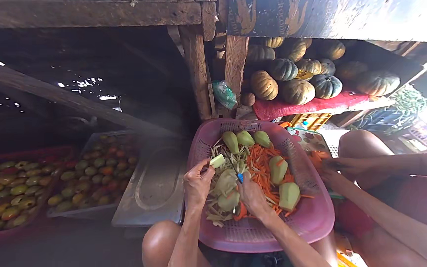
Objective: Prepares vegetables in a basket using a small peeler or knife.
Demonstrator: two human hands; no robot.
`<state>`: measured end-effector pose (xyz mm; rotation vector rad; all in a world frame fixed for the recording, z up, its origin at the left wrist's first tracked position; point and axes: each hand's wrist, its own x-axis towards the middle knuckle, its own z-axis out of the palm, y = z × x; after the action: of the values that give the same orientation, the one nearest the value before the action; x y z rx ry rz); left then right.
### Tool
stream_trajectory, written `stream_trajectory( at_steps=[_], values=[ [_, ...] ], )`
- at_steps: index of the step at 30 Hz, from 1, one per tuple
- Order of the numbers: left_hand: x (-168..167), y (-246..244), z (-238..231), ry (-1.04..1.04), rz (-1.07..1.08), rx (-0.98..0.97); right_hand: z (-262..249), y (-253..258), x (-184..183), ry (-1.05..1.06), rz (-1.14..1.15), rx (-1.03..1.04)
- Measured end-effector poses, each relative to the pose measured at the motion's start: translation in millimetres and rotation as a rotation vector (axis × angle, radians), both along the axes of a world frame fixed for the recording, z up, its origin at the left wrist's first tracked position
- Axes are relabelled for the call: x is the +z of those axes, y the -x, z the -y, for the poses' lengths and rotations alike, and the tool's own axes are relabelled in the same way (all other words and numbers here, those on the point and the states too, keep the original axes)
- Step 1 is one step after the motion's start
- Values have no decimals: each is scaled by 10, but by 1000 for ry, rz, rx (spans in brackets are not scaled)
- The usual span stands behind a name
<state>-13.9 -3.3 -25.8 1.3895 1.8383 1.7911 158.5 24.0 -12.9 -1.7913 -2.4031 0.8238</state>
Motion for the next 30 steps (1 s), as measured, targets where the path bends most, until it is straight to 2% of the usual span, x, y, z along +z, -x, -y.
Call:
stream_trajectory(
  at_steps=[3, 4, 7, 9, 11, 13, 15, 18, 20, 25, 30],
  values=[
    [-25, -84, -6, 23, -85, -1, 91, 70, 162, -292, -142, 51],
    [-13, -101, -8, 10, -79, -7, 70, 87, 157, -277, -129, 53],
    [-22, -77, -13, -51, 9, -13, -51, 51, -30, 70, 52, 5],
    [-35, -36, -14, -49, 22, 3, -69, 1, -153, 152, 64, -30],
    [-50, -66, -27, -13, -29, 29, -8, -7, -31, 48, -33, -14],
    [-62, -129, -16, 11, -79, 18, 82, 32, 109, -157, -160, 33],
    [-55, -153, -33, 4, -82, 8, 72, 72, 115, -230, -164, 51],
    [-40, -140, -29, -43, -9, 13, -13, 32, -43, 107, 11, -3],
    [-32, -108, -41, -31, -7, 32, -37, 1, -86, 143, 19, -30],
    [-34, -179, -31, 51, -72, 16, 86, 51, 169, -274, -228, 53],
    [-26, -166, -37, 10, 15, 25, -13, 21, -105, 148, 6, -30]
  ],
)
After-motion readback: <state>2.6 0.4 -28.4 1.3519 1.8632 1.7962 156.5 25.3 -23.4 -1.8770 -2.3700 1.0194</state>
